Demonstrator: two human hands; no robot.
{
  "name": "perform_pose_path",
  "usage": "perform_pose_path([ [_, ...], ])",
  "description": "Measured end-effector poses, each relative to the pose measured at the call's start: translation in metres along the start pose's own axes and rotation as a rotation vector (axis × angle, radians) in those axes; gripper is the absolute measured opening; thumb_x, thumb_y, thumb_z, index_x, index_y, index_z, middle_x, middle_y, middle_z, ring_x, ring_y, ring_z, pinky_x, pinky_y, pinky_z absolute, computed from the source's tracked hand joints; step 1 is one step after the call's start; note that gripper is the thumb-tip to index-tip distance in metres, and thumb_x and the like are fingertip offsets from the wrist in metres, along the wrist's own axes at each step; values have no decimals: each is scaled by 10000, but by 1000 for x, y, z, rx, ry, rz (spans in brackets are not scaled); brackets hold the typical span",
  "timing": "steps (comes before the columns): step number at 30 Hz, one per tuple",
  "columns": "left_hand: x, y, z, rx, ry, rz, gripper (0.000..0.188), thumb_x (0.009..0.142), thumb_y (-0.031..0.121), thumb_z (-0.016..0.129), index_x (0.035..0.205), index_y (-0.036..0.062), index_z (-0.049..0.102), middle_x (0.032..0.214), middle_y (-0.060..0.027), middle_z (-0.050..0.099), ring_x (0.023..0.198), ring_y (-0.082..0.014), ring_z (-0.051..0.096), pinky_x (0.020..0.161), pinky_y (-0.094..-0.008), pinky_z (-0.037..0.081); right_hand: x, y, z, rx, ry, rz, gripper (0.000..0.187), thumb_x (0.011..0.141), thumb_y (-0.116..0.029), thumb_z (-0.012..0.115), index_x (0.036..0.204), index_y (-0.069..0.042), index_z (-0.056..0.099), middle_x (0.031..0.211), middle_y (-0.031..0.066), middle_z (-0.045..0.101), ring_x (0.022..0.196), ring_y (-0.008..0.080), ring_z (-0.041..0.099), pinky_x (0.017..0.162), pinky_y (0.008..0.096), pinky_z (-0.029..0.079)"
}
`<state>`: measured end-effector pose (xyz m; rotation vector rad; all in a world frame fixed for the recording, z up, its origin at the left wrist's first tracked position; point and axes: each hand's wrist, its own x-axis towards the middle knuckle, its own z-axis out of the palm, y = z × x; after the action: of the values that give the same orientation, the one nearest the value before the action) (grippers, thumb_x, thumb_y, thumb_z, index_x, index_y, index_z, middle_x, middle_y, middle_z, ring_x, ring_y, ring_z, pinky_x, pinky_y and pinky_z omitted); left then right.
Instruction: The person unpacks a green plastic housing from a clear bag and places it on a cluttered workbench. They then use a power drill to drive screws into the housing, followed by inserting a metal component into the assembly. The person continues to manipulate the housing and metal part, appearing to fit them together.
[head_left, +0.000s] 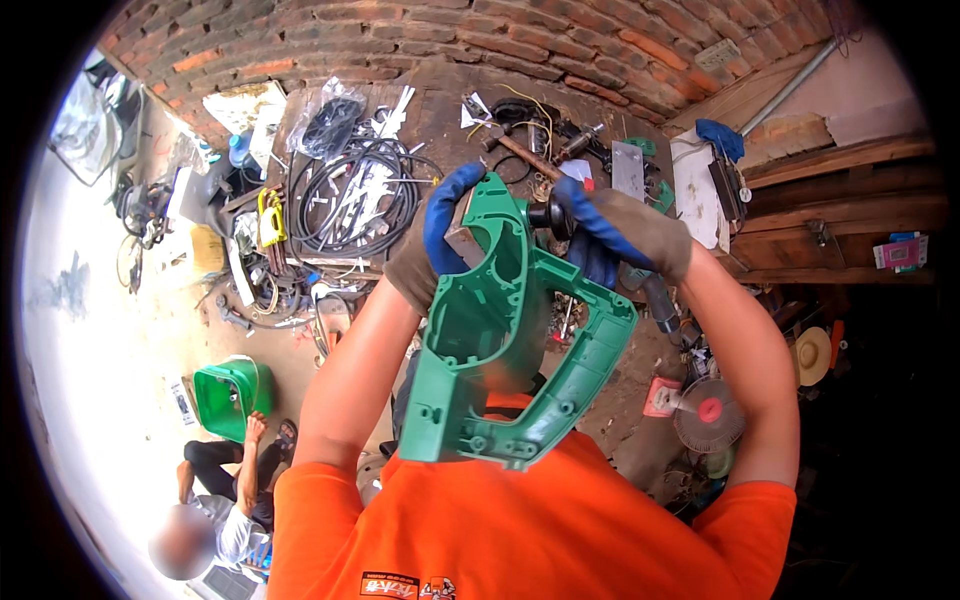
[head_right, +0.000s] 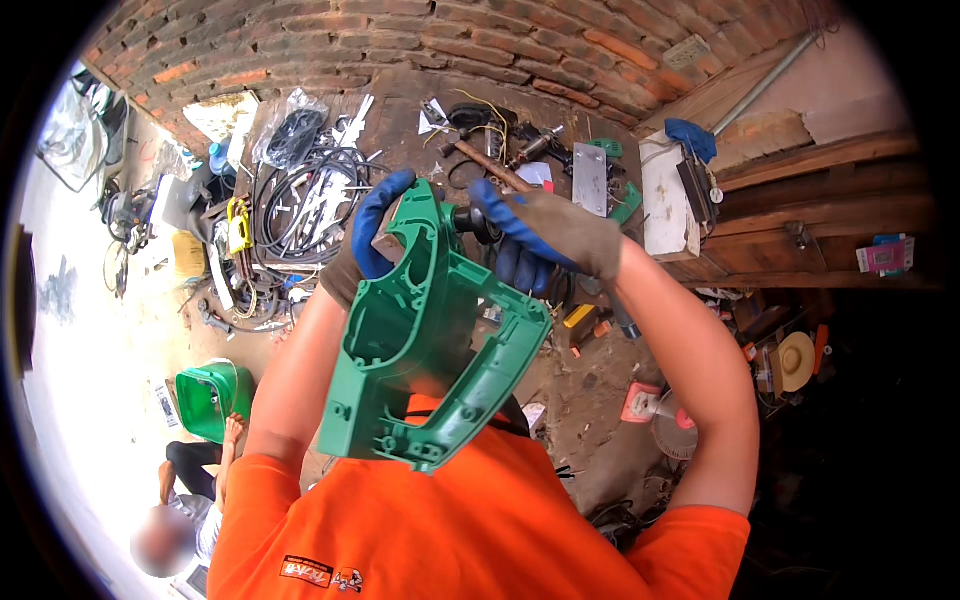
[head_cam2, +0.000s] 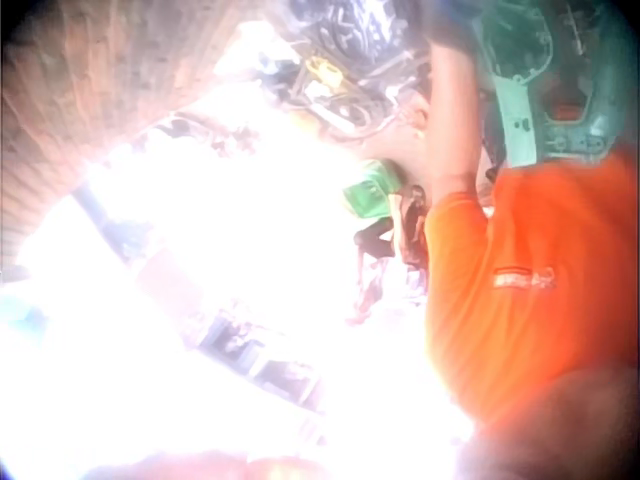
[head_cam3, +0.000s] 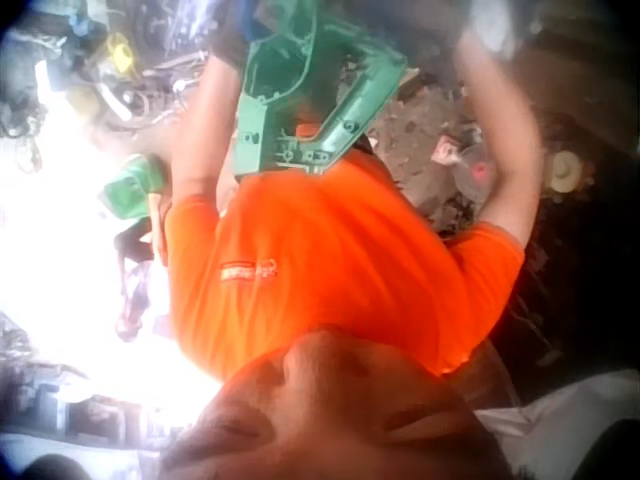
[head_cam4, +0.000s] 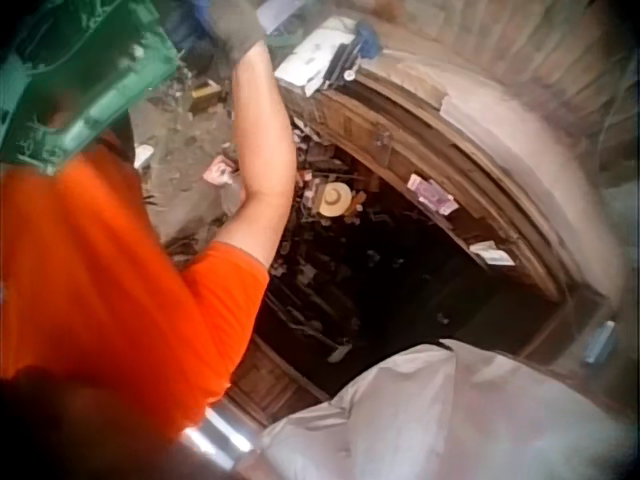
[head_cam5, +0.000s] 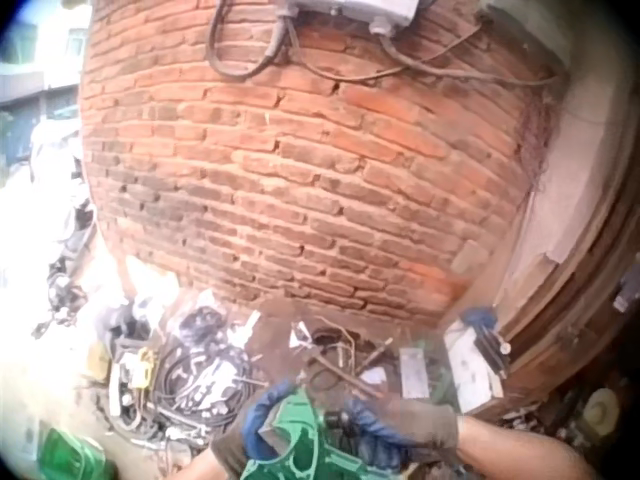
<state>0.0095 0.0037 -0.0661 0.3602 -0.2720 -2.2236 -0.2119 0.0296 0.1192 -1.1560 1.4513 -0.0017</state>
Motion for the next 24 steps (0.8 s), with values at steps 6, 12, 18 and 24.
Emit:
perform_pose_path([
  [6, -7, 10, 21, -158, -206, -183, 384, 1065, 298, 494, 1246, -7, 642, 1116, -147, 735, 988, -255, 720, 915, -392, 583, 11, 12, 7, -749, 326, -631, 558, 890, -277, 734, 1393, -115, 553, 1110, 191, 642, 1059, 267, 657, 885, 413, 542],
  [12, 2, -8, -31, -123, -581, 179, 417, 1061, 158, 533, 1455, 26, 494, 1373, -123, 613, 1195, -202, 633, 1040, -360, 523, 26, 8, -3, -600, 229, -819, 658, 881, -203, 740, 1482, -123, 485, 1228, 203, 628, 1086, 266, 642, 930, 403, 531],
  [18, -13, 0, -12, 343, 210, 422, 255, 1047, 238, 535, 1141, 39, 662, 1004, -102, 729, 941, -219, 710, 895, -369, 586, 57, -12, -3, -374, -69, -335, 543, 995, -391, 644, 1425, -80, 529, 941, 82, 682, 672, 128, 640, 600, 288, 533],
  [24, -27, 18, 55, -99, -106, -109, 348, 1066, 296, 468, 1123, 23, 676, 1046, -150, 741, 983, -256, 718, 916, -404, 594, 73, -7, 3, -1250, 291, -951, 694, 845, -239, 728, 1496, -243, 488, 1285, 269, 592, 1218, 362, 598, 1041, 486, 482],
])
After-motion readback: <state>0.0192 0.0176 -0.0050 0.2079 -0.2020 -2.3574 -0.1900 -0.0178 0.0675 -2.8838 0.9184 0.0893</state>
